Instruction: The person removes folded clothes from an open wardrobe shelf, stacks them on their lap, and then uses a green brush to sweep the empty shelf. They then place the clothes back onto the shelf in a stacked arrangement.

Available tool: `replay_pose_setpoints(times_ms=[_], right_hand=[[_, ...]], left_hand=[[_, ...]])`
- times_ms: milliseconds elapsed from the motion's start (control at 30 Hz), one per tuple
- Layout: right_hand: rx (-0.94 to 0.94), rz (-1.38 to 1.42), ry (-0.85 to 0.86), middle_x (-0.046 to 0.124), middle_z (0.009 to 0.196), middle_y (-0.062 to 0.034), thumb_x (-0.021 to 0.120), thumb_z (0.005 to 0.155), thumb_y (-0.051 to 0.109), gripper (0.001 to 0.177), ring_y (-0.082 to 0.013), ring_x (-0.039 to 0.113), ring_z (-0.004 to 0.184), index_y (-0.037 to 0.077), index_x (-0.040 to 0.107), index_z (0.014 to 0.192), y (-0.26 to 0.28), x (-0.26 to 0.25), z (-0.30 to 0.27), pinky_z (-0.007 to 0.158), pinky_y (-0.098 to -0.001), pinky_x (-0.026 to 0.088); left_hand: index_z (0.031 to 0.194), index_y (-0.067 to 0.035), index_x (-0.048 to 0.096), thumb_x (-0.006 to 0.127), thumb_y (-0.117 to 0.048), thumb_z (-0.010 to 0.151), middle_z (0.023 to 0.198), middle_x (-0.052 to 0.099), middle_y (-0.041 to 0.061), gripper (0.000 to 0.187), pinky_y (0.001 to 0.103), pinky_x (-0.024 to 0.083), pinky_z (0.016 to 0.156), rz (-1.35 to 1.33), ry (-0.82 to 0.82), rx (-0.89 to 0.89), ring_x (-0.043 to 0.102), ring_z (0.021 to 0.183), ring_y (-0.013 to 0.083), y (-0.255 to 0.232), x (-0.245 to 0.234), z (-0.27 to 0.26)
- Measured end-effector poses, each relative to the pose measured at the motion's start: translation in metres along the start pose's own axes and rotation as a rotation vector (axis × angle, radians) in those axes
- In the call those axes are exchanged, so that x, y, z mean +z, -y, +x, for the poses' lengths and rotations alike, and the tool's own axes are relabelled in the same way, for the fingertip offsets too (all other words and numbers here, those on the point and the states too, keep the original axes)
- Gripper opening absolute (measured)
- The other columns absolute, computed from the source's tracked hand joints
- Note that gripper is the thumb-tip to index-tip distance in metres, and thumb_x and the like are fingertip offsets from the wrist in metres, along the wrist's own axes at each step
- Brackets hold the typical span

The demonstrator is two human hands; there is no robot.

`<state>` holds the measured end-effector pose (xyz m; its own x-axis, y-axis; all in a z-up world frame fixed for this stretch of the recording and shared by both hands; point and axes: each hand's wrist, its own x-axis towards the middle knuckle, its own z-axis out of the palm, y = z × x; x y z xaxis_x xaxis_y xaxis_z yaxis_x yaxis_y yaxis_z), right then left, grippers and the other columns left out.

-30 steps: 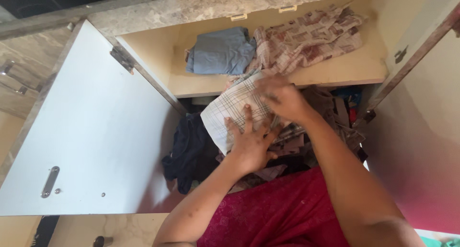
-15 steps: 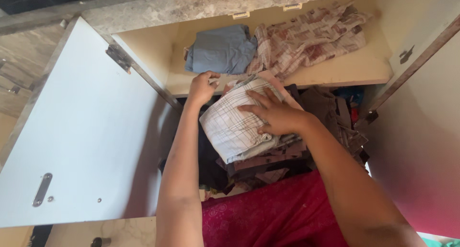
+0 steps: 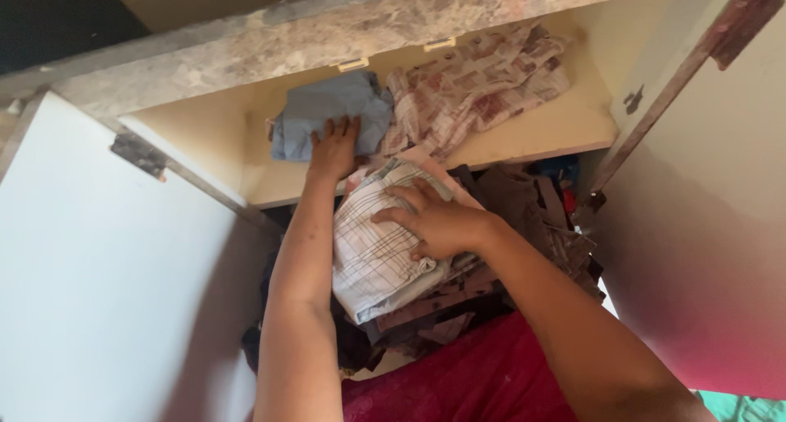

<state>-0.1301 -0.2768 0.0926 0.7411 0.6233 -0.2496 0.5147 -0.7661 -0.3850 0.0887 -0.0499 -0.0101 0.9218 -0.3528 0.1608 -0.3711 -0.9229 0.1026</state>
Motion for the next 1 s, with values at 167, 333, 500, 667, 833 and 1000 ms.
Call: replay_pose_setpoints(times_ms=[167, 333, 500, 667, 833, 1000], right_hand=[[0.001, 0.031, -0.006, 0.004, 0.171, -0.0038, 0.086, 0.077, 0.025, 0.094, -0.0472, 0.006, 0.154, 0.042, 0.033, 0.152, 0.001, -0.005, -0.003, 0.124, -0.0541, 0.022], [0.015, -0.01, -0.004, 0.004, 0.171, -0.003, 0.085, 0.079, 0.028, 0.091, -0.0474, 0.007, 0.154, 0.043, 0.032, 0.152, 0.004, -0.005, -0.004, 0.124, -0.0545, 0.022], [0.014, 0.019, -0.016, 0.003, 0.17, -0.0038, 0.086, 0.078, 0.025, 0.092, -0.047, 0.004, 0.154, 0.043, 0.034, 0.152, 0.006, -0.001, -0.005, 0.124, -0.0539, 0.02], [0.003, 0.026, -0.028, 0.004, 0.17, -0.0031, 0.087, 0.077, 0.025, 0.091, -0.0463, 0.003, 0.155, 0.041, 0.036, 0.151, 0.006, -0.003, -0.005, 0.125, -0.0542, 0.018], [0.034, 0.071, -0.003, 0.003, 0.171, -0.0019, 0.085, 0.078, 0.024, 0.09, -0.0452, 0.001, 0.156, 0.043, 0.035, 0.151, 0.005, -0.003, -0.006, 0.124, -0.0526, 0.02], [0.021, 0.03, -0.017, 0.004, 0.17, -0.002, 0.086, 0.079, 0.027, 0.09, -0.0473, 0.004, 0.154, 0.044, 0.034, 0.151, 0.002, -0.001, -0.003, 0.125, -0.0545, 0.018]], left_hand=[[0.133, -0.023, 0.07, 0.077, -0.015, 0.079, 0.132, 0.069, 0.012, 0.055, 0.042, 0.051, 0.105, -0.284, -0.035, 0.051, 0.063, 0.124, 0.033, 0.042, 0.003, 0.022], [0.138, -0.027, 0.071, 0.071, -0.021, 0.091, 0.137, 0.069, 0.013, 0.047, 0.047, 0.052, 0.111, -0.185, -0.093, -0.045, 0.062, 0.132, 0.0342, 0.044, -0.003, 0.011], [0.147, -0.021, 0.048, 0.084, -0.048, 0.075, 0.159, 0.037, 0.011, 0.085, 0.078, 0.026, 0.106, 0.025, 0.028, -0.153, 0.028, 0.146, 0.0421, 0.009, -0.009, 0.002], [0.138, -0.01, 0.054, 0.073, -0.033, 0.088, 0.139, 0.051, 0.019, 0.057, 0.067, 0.039, 0.1, 0.154, -0.01, -0.097, 0.045, 0.13, 0.0451, 0.021, 0.018, 0.018], [0.119, -0.001, 0.067, 0.056, -0.008, 0.103, 0.108, 0.073, 0.026, 0.02, 0.053, 0.055, 0.089, 0.073, -0.177, -0.068, 0.07, 0.104, 0.0441, 0.069, 0.057, 0.041], [0.105, 0.006, 0.071, 0.076, -0.029, 0.091, 0.099, 0.071, 0.03, 0.038, 0.054, 0.053, 0.085, -0.263, -0.634, -0.441, 0.069, 0.095, 0.0452, 0.138, 0.043, 0.025]])
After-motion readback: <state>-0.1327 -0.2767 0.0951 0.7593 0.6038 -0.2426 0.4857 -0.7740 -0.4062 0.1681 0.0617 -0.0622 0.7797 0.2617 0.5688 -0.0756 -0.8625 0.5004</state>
